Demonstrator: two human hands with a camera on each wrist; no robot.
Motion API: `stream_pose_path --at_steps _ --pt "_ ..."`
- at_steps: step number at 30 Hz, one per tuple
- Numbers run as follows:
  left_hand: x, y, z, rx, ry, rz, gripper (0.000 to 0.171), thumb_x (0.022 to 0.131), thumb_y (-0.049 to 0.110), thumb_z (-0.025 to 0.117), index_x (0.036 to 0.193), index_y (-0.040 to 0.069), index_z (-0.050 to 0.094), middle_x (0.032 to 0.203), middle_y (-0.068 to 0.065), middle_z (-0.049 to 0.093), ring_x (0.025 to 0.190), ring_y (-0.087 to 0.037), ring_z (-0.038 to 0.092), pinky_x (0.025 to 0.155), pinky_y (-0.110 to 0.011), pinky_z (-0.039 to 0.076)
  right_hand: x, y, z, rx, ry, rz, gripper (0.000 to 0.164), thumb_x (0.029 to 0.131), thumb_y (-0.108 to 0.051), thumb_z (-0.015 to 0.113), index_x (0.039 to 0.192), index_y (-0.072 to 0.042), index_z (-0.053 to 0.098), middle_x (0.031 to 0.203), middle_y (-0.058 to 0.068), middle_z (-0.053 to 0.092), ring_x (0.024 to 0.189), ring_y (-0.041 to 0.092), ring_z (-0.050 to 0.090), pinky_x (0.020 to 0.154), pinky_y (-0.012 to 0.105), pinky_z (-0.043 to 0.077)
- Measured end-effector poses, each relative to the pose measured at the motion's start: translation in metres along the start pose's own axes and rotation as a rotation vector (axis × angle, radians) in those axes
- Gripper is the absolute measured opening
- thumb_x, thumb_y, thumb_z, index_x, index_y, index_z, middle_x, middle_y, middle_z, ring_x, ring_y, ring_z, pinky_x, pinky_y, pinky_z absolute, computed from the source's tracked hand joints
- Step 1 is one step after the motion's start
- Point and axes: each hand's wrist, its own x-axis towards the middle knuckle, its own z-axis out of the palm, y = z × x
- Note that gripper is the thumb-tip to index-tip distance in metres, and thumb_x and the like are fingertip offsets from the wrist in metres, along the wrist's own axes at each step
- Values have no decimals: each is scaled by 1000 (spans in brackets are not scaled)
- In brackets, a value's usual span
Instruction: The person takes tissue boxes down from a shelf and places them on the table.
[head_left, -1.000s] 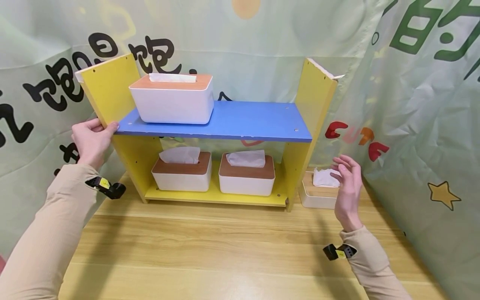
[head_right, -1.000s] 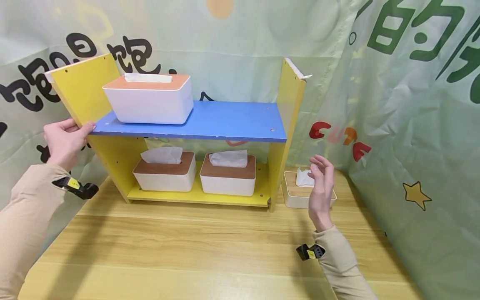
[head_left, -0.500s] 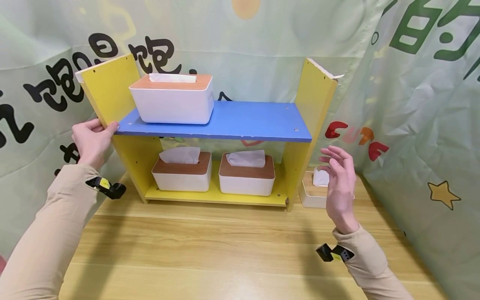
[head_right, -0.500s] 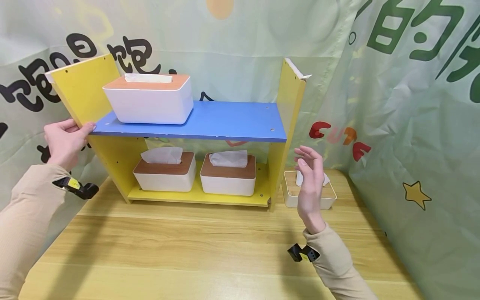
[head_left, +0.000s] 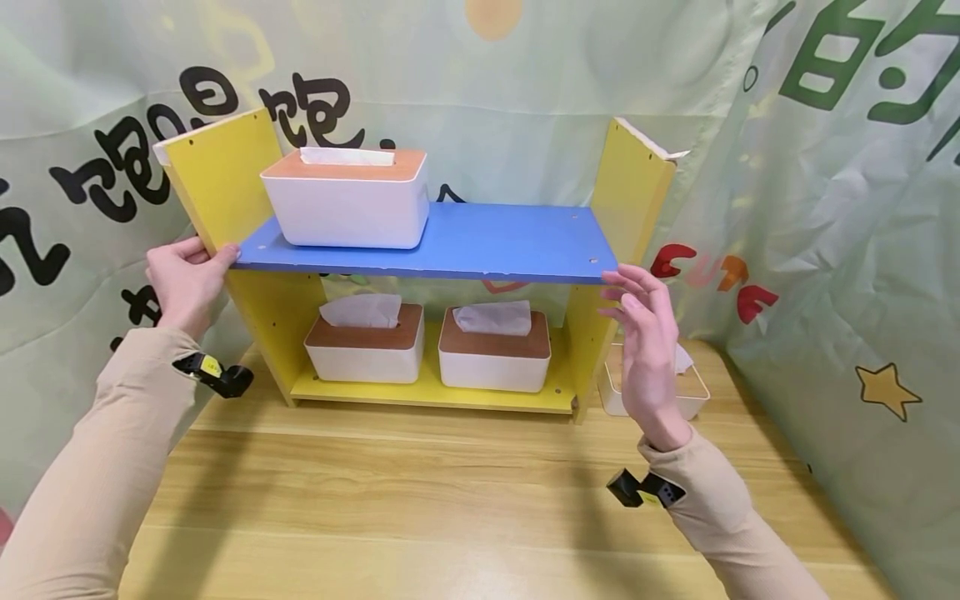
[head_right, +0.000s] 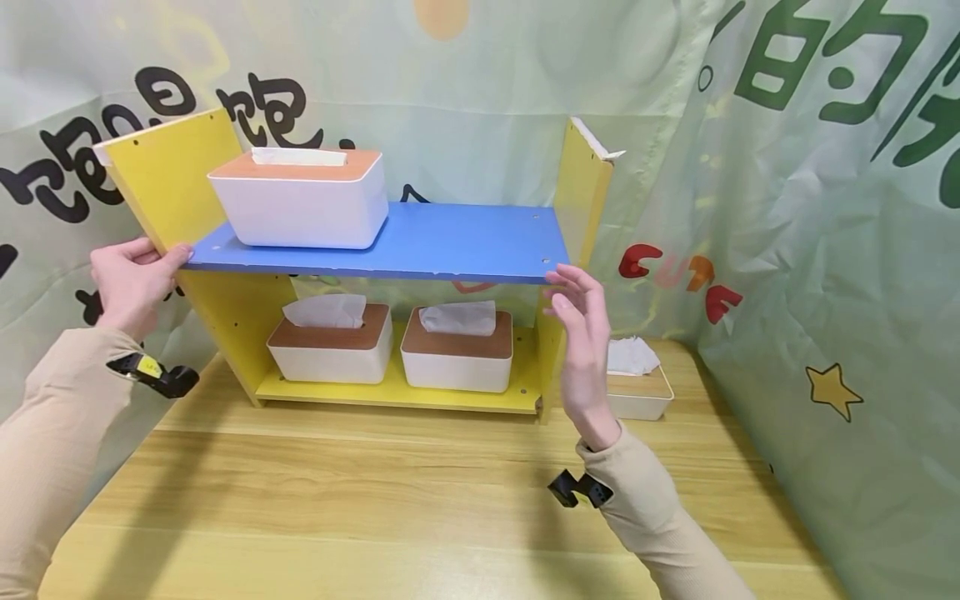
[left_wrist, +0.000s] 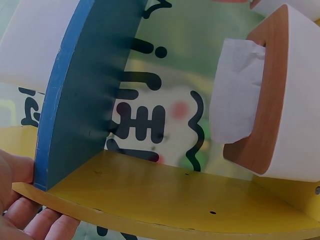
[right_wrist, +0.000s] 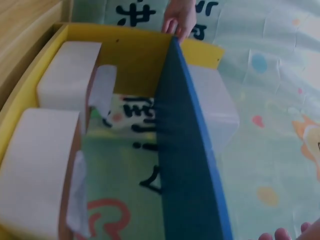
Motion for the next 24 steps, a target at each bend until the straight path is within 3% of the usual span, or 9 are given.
stream_pose_path --at_steps 6,16,24 --pt "1 0 -1 15 -4 -1 55 89 24 74 139 6 59 53 39 52 61 19 56 66 -2 45 7 -10 25 -8 -47 15 35 98 -14 41 129 -5 54 122 9 61 113 28 56 96 30 47" --pt "0 1 -1 19 -8 2 55 90 25 74 139 6 59 53 39 51 62 19 56 66 -2 46 24 -13 55 -16 -134 85 40 100 -16 37 137 -2 45 122 0 57 112 21 55 100 34 44" --pt "0 1 -1 11 -16 -5 55 90 25 74 140 6 58 53 39 51 63 18 57 68 -2 46 47 -9 82 -50 -156 142 41 102 -20 40 139 -3 44 123 1 54 106 14 56 102 41 45"
